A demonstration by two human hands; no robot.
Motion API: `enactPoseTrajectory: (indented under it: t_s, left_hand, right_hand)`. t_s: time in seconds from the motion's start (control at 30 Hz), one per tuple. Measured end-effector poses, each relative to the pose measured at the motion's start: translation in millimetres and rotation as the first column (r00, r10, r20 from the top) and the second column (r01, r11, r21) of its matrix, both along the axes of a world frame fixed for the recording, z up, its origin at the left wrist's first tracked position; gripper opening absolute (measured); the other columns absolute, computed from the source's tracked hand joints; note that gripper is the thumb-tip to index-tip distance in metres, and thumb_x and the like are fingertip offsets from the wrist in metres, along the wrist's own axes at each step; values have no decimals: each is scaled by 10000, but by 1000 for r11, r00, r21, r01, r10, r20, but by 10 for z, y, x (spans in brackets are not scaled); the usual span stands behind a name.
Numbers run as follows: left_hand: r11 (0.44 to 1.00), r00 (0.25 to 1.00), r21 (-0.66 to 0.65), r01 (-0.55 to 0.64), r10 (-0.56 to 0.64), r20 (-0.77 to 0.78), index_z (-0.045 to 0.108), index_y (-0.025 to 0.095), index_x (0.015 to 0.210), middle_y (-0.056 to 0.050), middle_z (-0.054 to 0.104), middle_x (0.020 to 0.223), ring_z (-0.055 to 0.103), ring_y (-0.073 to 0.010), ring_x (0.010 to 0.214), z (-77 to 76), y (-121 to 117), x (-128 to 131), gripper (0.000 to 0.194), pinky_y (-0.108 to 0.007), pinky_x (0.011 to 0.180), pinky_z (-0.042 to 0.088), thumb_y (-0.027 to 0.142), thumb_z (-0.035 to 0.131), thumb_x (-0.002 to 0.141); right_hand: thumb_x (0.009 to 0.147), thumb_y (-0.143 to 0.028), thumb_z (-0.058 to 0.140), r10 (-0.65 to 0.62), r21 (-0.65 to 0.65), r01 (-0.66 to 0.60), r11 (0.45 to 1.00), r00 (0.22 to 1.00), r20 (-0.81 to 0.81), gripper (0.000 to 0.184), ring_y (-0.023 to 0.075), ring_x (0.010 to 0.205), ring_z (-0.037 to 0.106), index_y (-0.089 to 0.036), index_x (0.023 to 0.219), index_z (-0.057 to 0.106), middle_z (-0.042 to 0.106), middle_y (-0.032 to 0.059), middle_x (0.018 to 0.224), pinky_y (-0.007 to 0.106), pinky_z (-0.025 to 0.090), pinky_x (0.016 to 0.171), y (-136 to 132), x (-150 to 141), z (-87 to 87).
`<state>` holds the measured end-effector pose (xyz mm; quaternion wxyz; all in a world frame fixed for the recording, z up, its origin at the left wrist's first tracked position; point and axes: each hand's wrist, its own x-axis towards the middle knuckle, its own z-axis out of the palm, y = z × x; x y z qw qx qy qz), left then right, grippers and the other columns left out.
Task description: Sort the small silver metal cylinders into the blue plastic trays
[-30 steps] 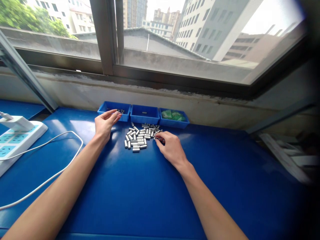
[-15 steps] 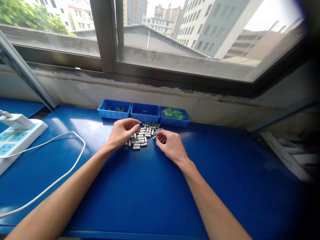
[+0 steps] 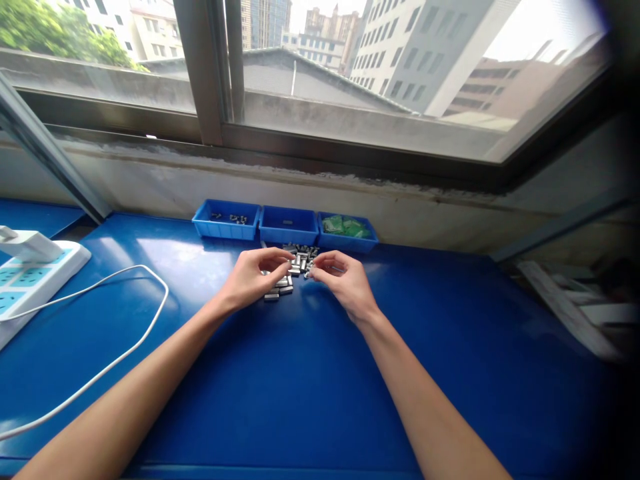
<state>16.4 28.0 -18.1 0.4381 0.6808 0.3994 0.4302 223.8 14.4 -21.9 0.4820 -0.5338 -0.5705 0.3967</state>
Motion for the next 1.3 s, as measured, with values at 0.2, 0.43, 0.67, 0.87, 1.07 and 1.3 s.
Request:
enactPoseTrajectory:
  t_s: [0.2,0.43,0.67,0.87,1.07,1.3]
  left_hand:
    - [996,995,-21,91,-91,33,739,151,1067,-102,758,1049,729,-231,905,-12,-31,31,323,-302,823,583,374,685,840]
    - [982,983,-44,183,-181,39,745,133,1054,-104,763,1015,730,-233,910,-6,-41,32,333,-301,818,585,391,686,852]
    - [990,990,-32,134,-132,44,748,129,966,-86,768,941,728,-200,841,0,-28,38,299,-254,763,576,389,728,818]
    - [995,992,-51,90,-85,94,743,129,885,-77,765,862,722,-192,779,-9,0,17,291,-246,707,566,397,773,775]
    - [990,978,-139,4,25,206,742,134,905,-86,765,869,717,-194,787,7,78,-55,315,-264,742,561,377,824,721]
    - [893,764,-193,-406,448,464,739,143,982,-64,738,832,710,-174,800,-123,454,-362,384,-297,829,553,357,830,677]
  right_hand:
    - [648,-291,800,55,-104,-87,991,959,-276,243,164,744,662,-177,806,654,681,14,773,298,533,726,-35,-81,62]
    - [617,-259,840,53,-163,-131,978,910,-411,273,141,778,637,-187,810,661,683,2,802,275,500,755,-67,-126,88]
    - [617,-271,879,63,-191,-170,967,882,-466,330,154,827,670,-199,850,656,714,9,841,289,502,784,-67,-125,67]
    - [622,-295,883,102,-186,-209,960,881,-461,344,183,885,696,-191,867,665,742,38,897,318,515,835,-80,-158,66]
    - [719,-331,796,120,-137,-165,977,950,-287,248,205,868,712,-190,880,672,746,53,912,324,539,788,-68,-153,60]
    - [816,-218,630,-85,199,-22,980,855,511,60,176,754,667,-211,850,679,722,23,844,294,501,707,-60,-1,44]
